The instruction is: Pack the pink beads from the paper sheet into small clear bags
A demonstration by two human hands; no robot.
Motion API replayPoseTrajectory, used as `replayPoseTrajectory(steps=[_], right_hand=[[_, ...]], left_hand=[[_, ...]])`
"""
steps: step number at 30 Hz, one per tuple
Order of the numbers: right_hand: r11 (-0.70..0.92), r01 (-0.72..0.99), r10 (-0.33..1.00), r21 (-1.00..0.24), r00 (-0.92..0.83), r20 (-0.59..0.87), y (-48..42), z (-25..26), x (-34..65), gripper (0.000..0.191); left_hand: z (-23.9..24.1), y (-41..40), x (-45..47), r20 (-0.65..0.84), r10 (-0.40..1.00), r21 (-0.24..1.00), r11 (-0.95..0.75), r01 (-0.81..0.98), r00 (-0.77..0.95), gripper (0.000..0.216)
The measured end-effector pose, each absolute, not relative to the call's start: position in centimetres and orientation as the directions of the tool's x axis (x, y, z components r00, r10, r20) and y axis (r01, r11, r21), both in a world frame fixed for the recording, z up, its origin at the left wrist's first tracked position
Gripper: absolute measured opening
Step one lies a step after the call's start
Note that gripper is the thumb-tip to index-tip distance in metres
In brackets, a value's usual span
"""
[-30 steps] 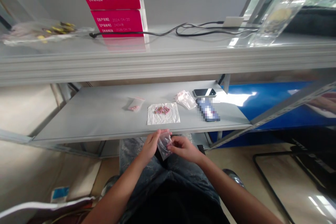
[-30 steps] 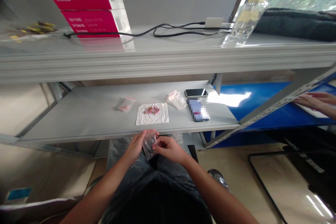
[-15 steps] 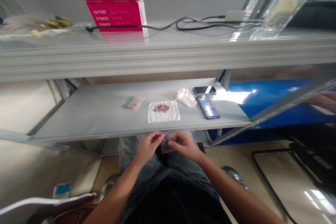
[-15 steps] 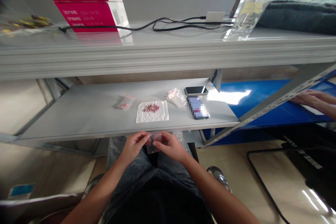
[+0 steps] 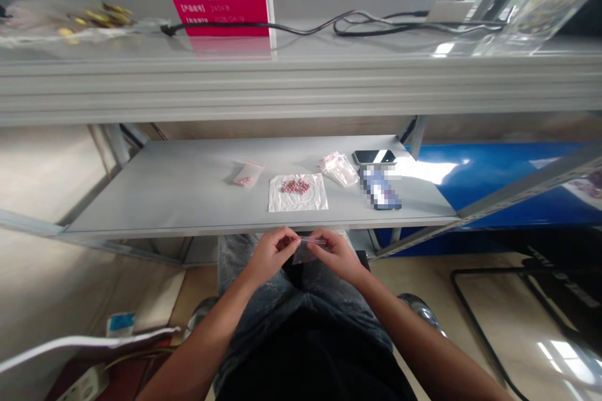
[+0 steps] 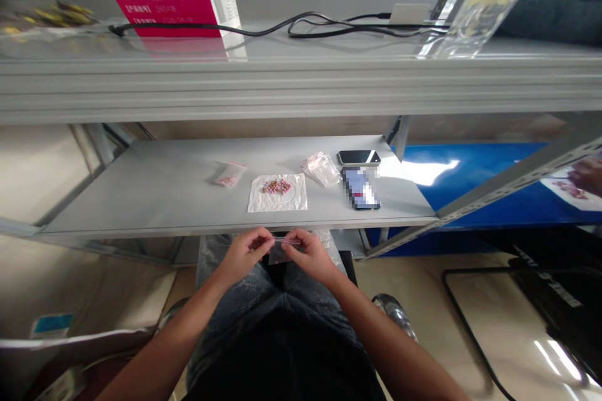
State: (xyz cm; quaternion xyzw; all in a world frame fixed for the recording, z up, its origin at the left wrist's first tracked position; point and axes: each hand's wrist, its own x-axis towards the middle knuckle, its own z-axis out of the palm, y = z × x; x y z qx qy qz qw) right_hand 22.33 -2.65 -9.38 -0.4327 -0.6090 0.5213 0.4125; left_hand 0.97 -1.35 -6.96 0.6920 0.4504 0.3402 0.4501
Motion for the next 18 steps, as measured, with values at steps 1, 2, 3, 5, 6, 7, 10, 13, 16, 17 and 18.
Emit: replayPoseTrajectory(steps=[1, 2, 3, 5, 6, 7, 10, 13, 16, 17, 18], right_hand=[[0.106, 0.118, 0.957, -0.987, -0.280, 0.069, -2.66, -9.26, 22.34, 0.024], [0.124, 0.138, 0.957, -0.983, -0.277, 0.082, -2.69, -9.13, 22.32, 0.022], [0.135, 0.151, 0.957, -0.979, -0.274, 0.089, -2.71, -9.01, 22.29, 0.020], [0.141, 0.161, 0.958, -0.977, -0.269, 0.093, -2.77, -8.79, 22.19, 0.019], [0.139, 0.159, 0.959, -0.977, -0.268, 0.092, -2.81, -8.71, 22.12, 0.019], [0.134, 0.153, 0.959, -0.979, -0.269, 0.089, -2.84, -8.66, 22.05, 0.019], [0.123, 0.138, 0.956, -0.983, -0.281, 0.081, -2.95, -8.66, 21.87, 0.020], [0.120, 0.118, 0.955, -0.986, -0.285, 0.082, -3.07, -8.79, 21.77, 0.020], [0.099, 0.090, 0.957, -0.991, -0.282, 0.070, -3.17, -8.90, 21.70, 0.021], [0.093, 0.088, 0.957, -0.992, -0.283, 0.064, -3.20, -8.92, 21.68, 0.022], [0.090, 0.092, 0.958, -0.992, -0.282, 0.061, -3.21, -8.94, 21.67, 0.022]], left_hand=[[-6.83, -1.39, 1.05, 0.088, 0.924, 0.922, -0.217, 0.321, 0.372, 0.024], [-6.70, -1.43, 1.14, 0.112, 0.919, 0.914, -0.245, 0.324, 0.379, 0.023], [-6.60, -1.47, 1.22, 0.133, 0.913, 0.906, -0.270, 0.327, 0.385, 0.022], [-6.48, -1.55, 1.37, 0.158, 0.902, 0.892, -0.305, 0.334, 0.401, 0.020], [-6.46, -1.59, 1.43, 0.164, 0.898, 0.886, -0.316, 0.338, 0.408, 0.019], [-6.45, -1.63, 1.49, 0.166, 0.894, 0.882, -0.323, 0.343, 0.415, 0.018], [-6.47, -1.73, 1.61, 0.174, 0.888, 0.873, -0.339, 0.351, 0.426, 0.016], [-6.54, -1.80, 1.68, 0.182, 0.882, 0.868, -0.352, 0.350, 0.436, 0.015], [-6.67, -1.88, 1.72, 0.177, 0.878, 0.866, -0.353, 0.353, 0.445, 0.014], [-6.72, -1.91, 1.73, 0.173, 0.879, 0.866, -0.351, 0.356, 0.445, 0.013], [-6.77, -1.95, 1.76, 0.169, 0.880, 0.866, -0.347, 0.360, 0.443, 0.013]])
